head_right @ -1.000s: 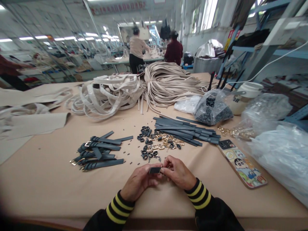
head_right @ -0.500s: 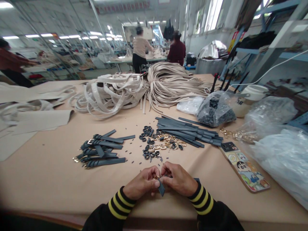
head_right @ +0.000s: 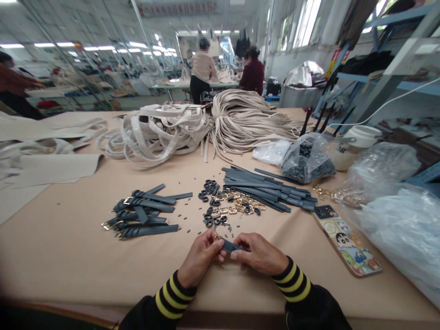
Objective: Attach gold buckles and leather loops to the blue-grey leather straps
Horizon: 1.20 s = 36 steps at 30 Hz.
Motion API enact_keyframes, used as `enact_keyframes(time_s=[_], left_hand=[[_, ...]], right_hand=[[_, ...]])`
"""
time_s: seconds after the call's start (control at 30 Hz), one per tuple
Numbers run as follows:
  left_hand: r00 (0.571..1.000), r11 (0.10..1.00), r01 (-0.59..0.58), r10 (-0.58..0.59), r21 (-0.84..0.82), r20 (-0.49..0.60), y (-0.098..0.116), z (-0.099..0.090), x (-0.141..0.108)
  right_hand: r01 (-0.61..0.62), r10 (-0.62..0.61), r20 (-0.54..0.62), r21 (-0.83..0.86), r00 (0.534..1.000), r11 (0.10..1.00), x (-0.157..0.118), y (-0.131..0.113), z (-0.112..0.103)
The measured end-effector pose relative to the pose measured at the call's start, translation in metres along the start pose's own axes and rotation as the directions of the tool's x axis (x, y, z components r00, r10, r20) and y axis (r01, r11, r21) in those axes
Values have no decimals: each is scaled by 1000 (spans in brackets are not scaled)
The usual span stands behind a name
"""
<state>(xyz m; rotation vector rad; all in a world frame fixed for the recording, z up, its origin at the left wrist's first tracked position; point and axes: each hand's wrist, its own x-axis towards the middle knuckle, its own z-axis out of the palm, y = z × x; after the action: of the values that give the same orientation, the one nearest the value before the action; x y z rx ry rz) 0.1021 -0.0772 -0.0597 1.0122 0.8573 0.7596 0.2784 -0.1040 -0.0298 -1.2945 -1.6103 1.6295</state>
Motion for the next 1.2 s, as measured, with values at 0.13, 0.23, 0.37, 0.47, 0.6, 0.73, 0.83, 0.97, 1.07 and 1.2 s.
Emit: enact_keyframes(time_s=[0.13,0.23,0.37,0.47,0.6,0.73,0.83,0.97,1.07,1.2], left_hand=[[999,1000,7,-6,4,-48,-2,2,-2],[998,997,69,-69,-37,-4,-1,0,-1],[983,986,168,-167,-8,75,1,0,2],[987,989,148,-146,-27,67,0,0,3],[994,995,101,-100,-26,48,-3,0,2],[996,997,83,-83,-7,45,-5,0,2],[996,997,75,-75,3,38,-4,2,1],[998,998,68,-68,-10,-2,-1,3,1],[998,999,47,-47,-28,-28,-1,3,1],[999,1000,13,-14,-26,-47,-2,3,1]], right_hand=[[-13,13,-33,-3,999,1000,8,3,3],[12,-19,-60,-119,998,993,9,4,3],[96,-180,-156,-433,971,896,9,-2,0],[113,-198,-126,-487,972,866,14,-8,-6],[141,-277,-185,-532,943,835,36,-15,-14],[171,-371,-159,-680,915,713,65,-15,-11],[145,-335,-117,-735,935,662,77,-15,-7],[103,-339,-225,-679,913,727,65,-19,-11],[60,-249,-345,-476,905,877,40,-19,-16],[-19,-43,-344,-175,938,984,12,-9,-7]])
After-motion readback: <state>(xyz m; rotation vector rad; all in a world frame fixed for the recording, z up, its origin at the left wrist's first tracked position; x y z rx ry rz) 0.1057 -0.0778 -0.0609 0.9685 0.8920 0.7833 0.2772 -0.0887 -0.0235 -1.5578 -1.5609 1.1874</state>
